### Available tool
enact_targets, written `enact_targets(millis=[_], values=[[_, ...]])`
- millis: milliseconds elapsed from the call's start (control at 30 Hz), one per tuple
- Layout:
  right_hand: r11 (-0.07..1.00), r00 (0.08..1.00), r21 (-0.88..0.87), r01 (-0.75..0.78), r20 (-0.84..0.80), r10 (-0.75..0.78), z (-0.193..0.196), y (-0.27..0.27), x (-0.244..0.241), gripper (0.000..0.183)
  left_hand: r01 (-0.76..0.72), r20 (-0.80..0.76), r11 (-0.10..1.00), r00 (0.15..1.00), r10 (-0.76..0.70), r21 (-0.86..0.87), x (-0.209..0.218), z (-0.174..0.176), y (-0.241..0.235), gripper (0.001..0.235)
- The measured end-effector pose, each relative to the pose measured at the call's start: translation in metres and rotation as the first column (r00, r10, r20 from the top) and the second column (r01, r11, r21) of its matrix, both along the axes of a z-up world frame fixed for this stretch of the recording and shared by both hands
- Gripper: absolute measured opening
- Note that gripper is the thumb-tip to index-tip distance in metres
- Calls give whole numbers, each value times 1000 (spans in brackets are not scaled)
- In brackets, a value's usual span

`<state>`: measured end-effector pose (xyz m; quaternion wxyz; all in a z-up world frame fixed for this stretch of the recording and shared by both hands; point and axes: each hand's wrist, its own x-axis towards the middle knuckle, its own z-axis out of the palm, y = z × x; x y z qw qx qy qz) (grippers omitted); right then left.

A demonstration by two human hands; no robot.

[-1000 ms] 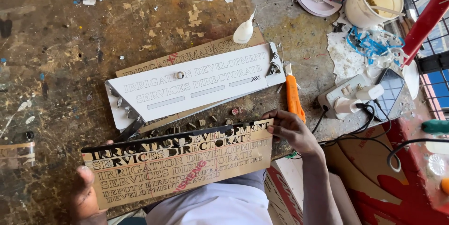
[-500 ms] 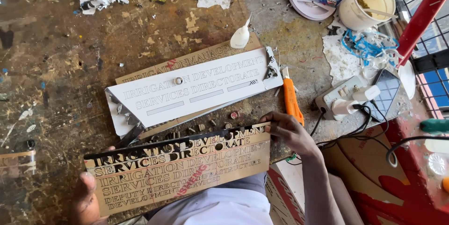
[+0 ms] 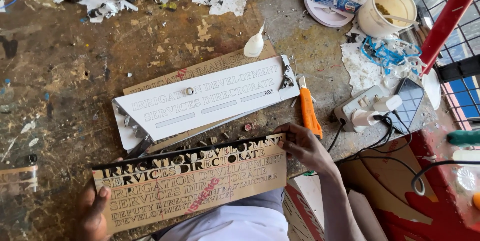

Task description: Preparing and aligning a paper stencil on a sign board, using a utility knife for trimming.

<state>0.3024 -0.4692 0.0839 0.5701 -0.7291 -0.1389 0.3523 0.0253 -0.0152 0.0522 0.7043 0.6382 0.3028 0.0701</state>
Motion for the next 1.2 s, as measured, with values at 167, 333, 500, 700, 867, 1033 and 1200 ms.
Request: enact_targets(millis=[167, 333, 500, 700, 867, 1033, 1200], values=[[979, 938, -189, -82, 318, 140, 27, 13, -3, 37, 19, 137, 954, 989, -63, 300, -24, -43, 14, 42], [959, 842, -257, -117, 486, 233, 32, 17, -5, 40, 25, 95, 929, 993, -65, 369, -20, -33, 13, 39], [937, 783, -287, -199, 528, 328, 28, 13, -2, 37, -9, 133, 944, 990, -38, 330, -16, -38, 13, 40], [889, 749, -426, -167, 531, 395, 17, 9, 1, 32, 1, 138, 957, 989, -43, 291, -13, -39, 16, 36], [904, 737, -368, -220, 544, 401, 25, 13, 3, 32, -10, 99, 967, 995, -16, 256, -13, -36, 16, 31], [908, 761, -334, -252, 512, 399, 23, 6, -1, 42, 16, 103, 966, 994, -44, 257, -16, -39, 17, 31], [951, 906, -295, -96, 370, 206, 18, 9, -12, 45, 53, 121, 979, 990, -78, 198, -27, -70, 36, 31]])
